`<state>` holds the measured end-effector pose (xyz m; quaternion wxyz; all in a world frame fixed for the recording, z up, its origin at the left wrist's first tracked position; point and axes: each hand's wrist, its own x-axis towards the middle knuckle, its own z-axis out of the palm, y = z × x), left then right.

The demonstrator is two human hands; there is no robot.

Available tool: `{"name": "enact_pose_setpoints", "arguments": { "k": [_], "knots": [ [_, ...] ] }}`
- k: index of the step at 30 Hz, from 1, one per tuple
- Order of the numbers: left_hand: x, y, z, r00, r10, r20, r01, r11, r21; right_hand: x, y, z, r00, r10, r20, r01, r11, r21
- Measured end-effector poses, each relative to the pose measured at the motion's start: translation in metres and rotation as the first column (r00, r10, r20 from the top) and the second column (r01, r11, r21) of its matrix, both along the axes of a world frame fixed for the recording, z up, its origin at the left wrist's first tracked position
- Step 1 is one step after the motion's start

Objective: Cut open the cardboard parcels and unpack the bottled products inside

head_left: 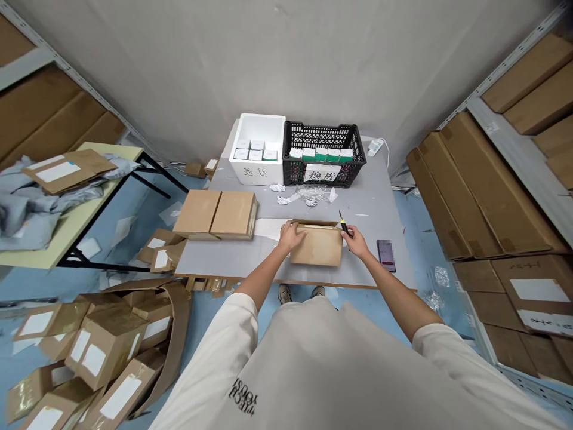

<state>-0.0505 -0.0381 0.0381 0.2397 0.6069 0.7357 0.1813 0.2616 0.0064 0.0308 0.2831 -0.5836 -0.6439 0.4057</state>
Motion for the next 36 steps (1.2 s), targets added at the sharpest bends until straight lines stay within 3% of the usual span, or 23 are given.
{"name": "enact_pose_setpoints", "arguments": {
  "k": [6,17,21,24,33,36],
  "knots": [
    [-0.001,-0.004,-0.009,1.0,-0.018,-0.017,0.018,1.0,0.012,0.004,0.003,-0.017,0.998,0.004,-0.064,-0.008,0.998,-0.056],
    [-0.006,-0.035,-0.015,0.993,-0.059,0.099,0.075,0.983,-0.166,0.012,-0.018,-0.032,1.0,-0.007,-0.029,0.003,0.992,-0.128],
    [-0.005,-0.039,-0.018,0.988,-0.067,0.139,0.103,0.958,-0.267,0.006,-0.026,-0.025,0.999,-0.005,-0.037,-0.002,0.983,-0.184],
    [-0.006,-0.04,-0.017,0.986,-0.063,0.151,0.1,0.962,-0.252,0.003,-0.026,-0.014,1.0,-0.004,-0.025,-0.001,0.984,-0.177],
    [-0.016,-0.024,0.02,0.984,0.012,0.18,0.018,0.986,-0.166,0.003,-0.004,0.019,0.998,-0.05,-0.033,0.047,0.994,-0.103],
    [-0.013,-0.015,0.021,0.982,0.068,0.178,-0.05,0.993,-0.105,-0.003,0.005,0.021,0.995,-0.079,-0.065,0.072,0.993,-0.095]
  ]
}}
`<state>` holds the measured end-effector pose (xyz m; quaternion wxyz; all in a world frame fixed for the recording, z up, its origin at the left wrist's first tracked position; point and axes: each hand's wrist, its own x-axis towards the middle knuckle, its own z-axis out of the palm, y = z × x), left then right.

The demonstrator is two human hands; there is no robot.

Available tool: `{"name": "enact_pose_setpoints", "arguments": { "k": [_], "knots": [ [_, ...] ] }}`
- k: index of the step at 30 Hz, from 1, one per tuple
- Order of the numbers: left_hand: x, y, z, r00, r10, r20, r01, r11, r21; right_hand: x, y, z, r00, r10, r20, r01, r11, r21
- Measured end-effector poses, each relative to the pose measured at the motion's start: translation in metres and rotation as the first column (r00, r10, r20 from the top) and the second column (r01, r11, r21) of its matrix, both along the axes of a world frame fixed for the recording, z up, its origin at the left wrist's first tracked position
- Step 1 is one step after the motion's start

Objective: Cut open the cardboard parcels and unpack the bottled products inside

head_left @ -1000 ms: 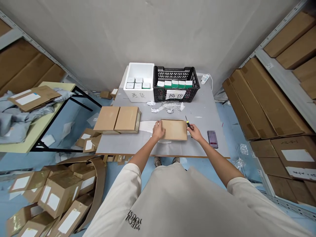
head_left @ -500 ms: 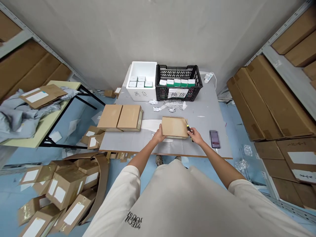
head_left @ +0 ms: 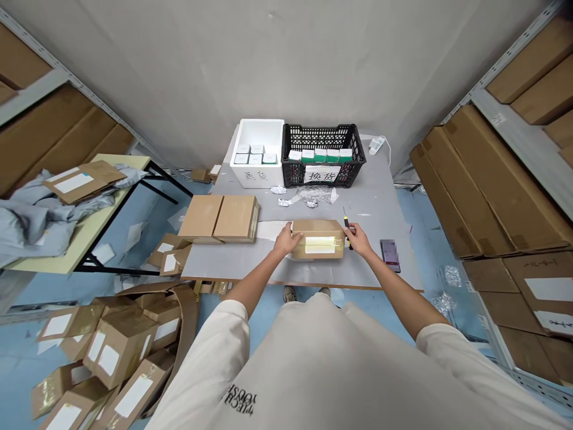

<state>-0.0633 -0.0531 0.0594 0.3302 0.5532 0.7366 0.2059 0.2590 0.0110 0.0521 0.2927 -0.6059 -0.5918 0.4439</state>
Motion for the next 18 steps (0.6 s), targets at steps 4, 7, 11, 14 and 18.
{"name": "enact_pose_setpoints", "arguments": {
  "k": [4,7,11,14,18],
  "knots": [
    [0.004,0.007,-0.012,0.995,0.09,0.049,-0.095,0.99,0.102,-0.006,0.014,-0.006,0.993,-0.026,-0.112,0.027,1.0,0.007],
    [0.005,0.006,-0.022,0.996,0.049,0.077,-0.062,0.981,0.184,-0.007,0.022,-0.012,0.993,-0.027,-0.118,0.03,0.999,0.026],
    [0.007,0.001,-0.026,0.998,-0.055,0.027,0.045,0.957,0.287,-0.008,0.024,-0.014,0.997,-0.002,-0.074,0.006,0.998,0.059],
    [0.008,0.006,-0.024,0.988,-0.106,-0.112,0.135,0.943,0.304,-0.012,0.021,-0.011,1.0,-0.019,0.023,0.015,0.987,0.16],
    [0.01,0.021,-0.017,0.95,-0.042,-0.31,0.112,0.971,0.21,-0.019,0.02,-0.006,0.989,0.064,0.134,-0.094,0.968,0.232]
  ]
}}
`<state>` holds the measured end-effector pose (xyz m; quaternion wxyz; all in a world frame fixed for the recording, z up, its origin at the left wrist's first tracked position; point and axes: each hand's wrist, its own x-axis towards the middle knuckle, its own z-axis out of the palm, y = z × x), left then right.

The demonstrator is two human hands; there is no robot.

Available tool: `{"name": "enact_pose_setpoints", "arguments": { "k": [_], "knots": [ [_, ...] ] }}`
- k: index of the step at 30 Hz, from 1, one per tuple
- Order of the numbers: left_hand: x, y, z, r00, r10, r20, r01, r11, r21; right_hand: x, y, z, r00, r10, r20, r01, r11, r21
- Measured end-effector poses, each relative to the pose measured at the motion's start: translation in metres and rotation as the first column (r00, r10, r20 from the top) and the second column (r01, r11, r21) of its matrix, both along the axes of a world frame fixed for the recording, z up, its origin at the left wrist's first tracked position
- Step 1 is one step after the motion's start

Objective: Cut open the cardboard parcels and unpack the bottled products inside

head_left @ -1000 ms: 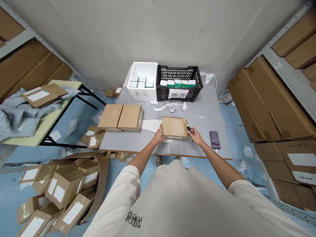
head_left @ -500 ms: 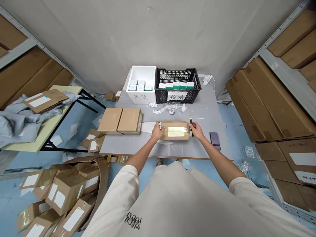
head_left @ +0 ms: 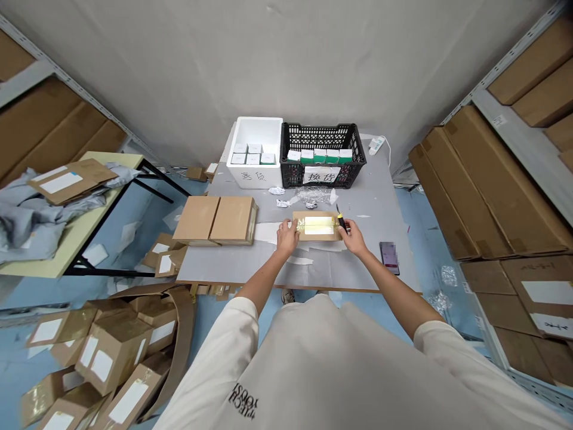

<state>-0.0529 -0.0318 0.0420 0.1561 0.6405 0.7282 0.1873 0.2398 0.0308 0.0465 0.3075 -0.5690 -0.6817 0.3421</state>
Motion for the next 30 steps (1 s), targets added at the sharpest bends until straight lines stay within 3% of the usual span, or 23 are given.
{"name": "enact_pose_setpoints", "arguments": {
  "k": [3,8,14,21,25,30],
  "knots": [
    [0.003,0.007,0.003,0.997,-0.01,-0.082,0.009,1.0,-0.012,-0.006,0.003,0.004,0.995,0.086,0.052,-0.082,0.994,-0.075],
    [0.011,-0.002,0.003,0.971,-0.197,-0.139,0.203,0.979,0.032,-0.008,0.016,0.014,0.985,0.12,0.122,-0.103,0.985,-0.14],
    [0.012,-0.015,-0.001,0.966,-0.227,-0.126,0.233,0.972,0.04,-0.009,0.05,0.041,0.947,0.255,0.197,-0.231,0.964,-0.134],
    [0.008,-0.016,0.001,0.967,-0.252,-0.033,0.252,0.967,0.023,-0.061,0.069,0.076,0.724,0.575,0.382,-0.539,0.816,-0.206],
    [0.006,-0.017,0.002,0.962,-0.267,-0.055,0.269,0.963,0.033,-0.089,0.072,0.078,0.621,0.614,0.488,-0.585,0.777,-0.232],
    [0.002,-0.018,-0.002,0.951,-0.291,-0.103,0.296,0.954,0.039,-0.103,0.077,0.071,0.555,0.618,0.557,-0.602,0.76,-0.243]
  ]
}}
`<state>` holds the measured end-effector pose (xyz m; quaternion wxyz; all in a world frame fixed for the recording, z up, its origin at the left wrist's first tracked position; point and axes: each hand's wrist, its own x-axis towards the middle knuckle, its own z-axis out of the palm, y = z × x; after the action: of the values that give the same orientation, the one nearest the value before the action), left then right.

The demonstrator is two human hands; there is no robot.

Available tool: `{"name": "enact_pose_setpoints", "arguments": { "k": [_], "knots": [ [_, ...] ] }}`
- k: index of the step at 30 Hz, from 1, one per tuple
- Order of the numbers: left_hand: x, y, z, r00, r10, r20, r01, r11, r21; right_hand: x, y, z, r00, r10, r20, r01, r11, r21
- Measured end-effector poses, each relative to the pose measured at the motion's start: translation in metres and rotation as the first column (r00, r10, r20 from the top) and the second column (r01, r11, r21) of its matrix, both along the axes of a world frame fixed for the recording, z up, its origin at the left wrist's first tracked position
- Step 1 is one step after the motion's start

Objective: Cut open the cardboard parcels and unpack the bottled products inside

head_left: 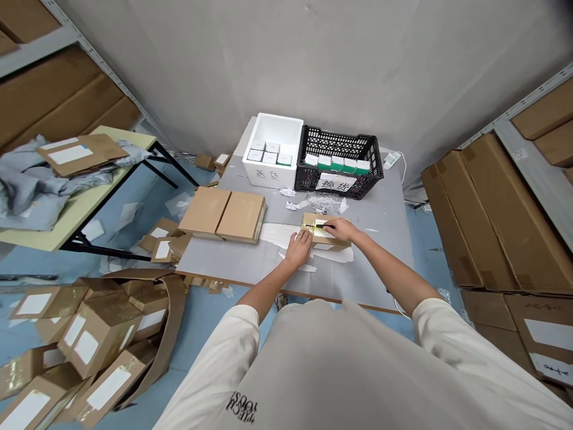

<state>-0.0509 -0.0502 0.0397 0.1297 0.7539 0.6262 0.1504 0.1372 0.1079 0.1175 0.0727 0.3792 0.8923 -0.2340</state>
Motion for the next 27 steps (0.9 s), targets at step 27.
{"name": "enact_pose_setpoints", "arguments": {
  "k": [27],
  "knots": [
    [-0.006,-0.002,0.001,0.992,-0.006,0.124,0.006,1.0,-0.004,-0.016,-0.003,0.008,0.995,0.03,0.091,-0.032,0.999,0.026]
  ]
}}
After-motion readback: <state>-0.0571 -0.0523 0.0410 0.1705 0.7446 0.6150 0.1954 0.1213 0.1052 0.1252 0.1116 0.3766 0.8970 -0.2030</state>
